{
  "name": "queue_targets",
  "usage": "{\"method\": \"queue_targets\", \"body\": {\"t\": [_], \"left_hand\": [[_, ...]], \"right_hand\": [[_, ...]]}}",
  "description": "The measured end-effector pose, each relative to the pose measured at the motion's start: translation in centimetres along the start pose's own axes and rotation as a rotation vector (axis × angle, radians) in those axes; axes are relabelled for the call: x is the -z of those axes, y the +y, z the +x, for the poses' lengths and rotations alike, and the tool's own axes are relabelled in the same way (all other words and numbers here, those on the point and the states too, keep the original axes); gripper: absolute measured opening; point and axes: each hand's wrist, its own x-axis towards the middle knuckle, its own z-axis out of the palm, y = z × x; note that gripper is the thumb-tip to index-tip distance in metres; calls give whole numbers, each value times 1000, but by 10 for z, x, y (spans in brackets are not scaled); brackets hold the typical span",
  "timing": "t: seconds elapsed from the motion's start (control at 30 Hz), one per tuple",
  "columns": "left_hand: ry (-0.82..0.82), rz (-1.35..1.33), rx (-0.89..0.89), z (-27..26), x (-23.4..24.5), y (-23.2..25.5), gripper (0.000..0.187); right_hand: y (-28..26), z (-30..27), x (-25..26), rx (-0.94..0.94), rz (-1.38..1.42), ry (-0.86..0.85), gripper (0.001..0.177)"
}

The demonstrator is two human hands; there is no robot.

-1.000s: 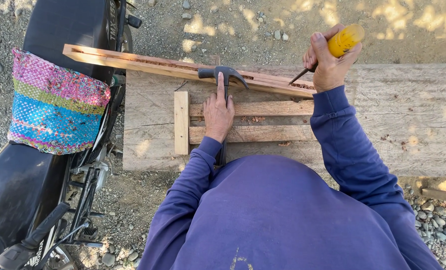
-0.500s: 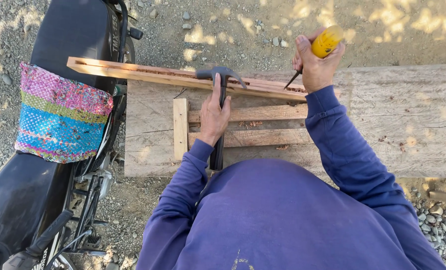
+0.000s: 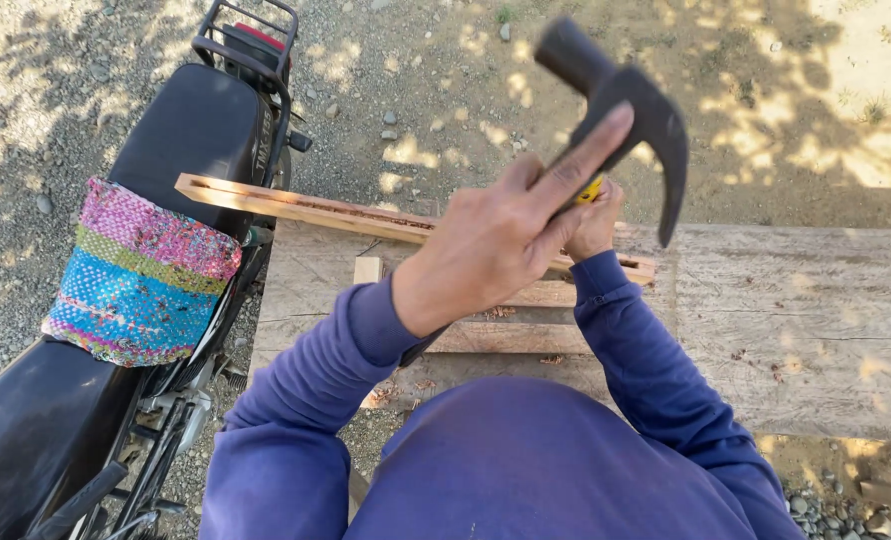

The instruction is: Use a hammer and chisel to create a slot or mortise in a wooden plank.

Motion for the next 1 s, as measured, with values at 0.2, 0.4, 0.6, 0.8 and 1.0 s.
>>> {"method": "queue_targets", "body": {"t": [0.2, 0.4, 0.6, 0.8, 1.0], "left_hand": [[-179, -67, 52, 4, -30, -23, 68], [127, -226, -177, 5, 28, 17, 76], [381, -181, -306, 13, 39, 31, 83], [-135, -266, 76, 11, -56, -25, 73], [-63, -145, -42, 18, -16, -8, 68]], "right_hand": [[2, 0, -10, -695, 291, -12, 18], [-14, 6, 2, -404, 668, 127, 17], [-18, 11, 7, -394, 599, 117, 16], [-17, 6, 2, -566, 686, 188, 12], [4, 15, -1, -429, 727, 150, 18]]}}
